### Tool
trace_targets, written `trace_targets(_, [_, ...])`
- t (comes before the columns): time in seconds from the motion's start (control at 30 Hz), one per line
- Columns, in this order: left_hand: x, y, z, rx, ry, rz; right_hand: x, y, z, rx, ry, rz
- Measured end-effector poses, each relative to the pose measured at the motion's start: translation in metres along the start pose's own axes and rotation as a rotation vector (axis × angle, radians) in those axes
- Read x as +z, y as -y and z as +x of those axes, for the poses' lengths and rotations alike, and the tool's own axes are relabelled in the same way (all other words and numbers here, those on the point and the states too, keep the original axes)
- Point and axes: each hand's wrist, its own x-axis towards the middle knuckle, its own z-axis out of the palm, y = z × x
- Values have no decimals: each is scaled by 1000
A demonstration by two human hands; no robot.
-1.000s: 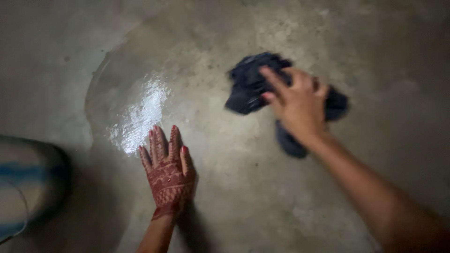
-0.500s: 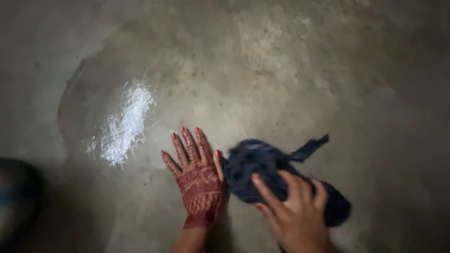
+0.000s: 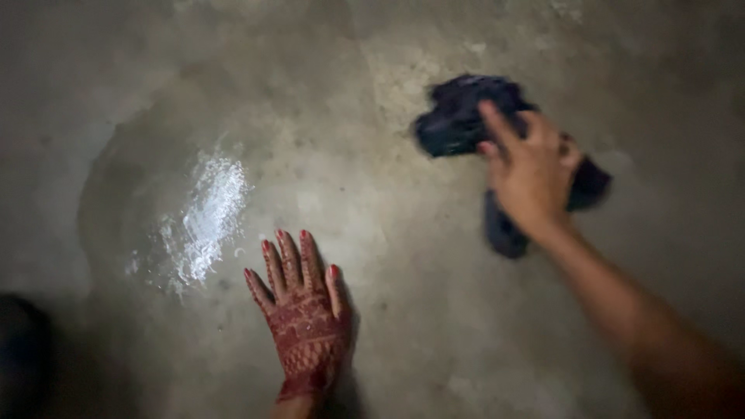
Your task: The person sits on a concrete floor and repeatedly wipes a small area with a dark cloth. They periodically dip the cloth into a bucket of water, wring it out, and resume scrubbing the same spot.
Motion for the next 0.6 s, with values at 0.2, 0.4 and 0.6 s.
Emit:
trace_targets(0.2, [6, -5, -3, 6, -11, 61, -59, -66, -100, 130, 14, -123])
trace_targets(0.4, [17, -66, 1, 246, -5, -13, -82, 31, -207, 35, 85, -56])
trace_targets(0.6, [15, -74, 16, 264, 80, -7, -80, 58, -147, -180, 89, 155])
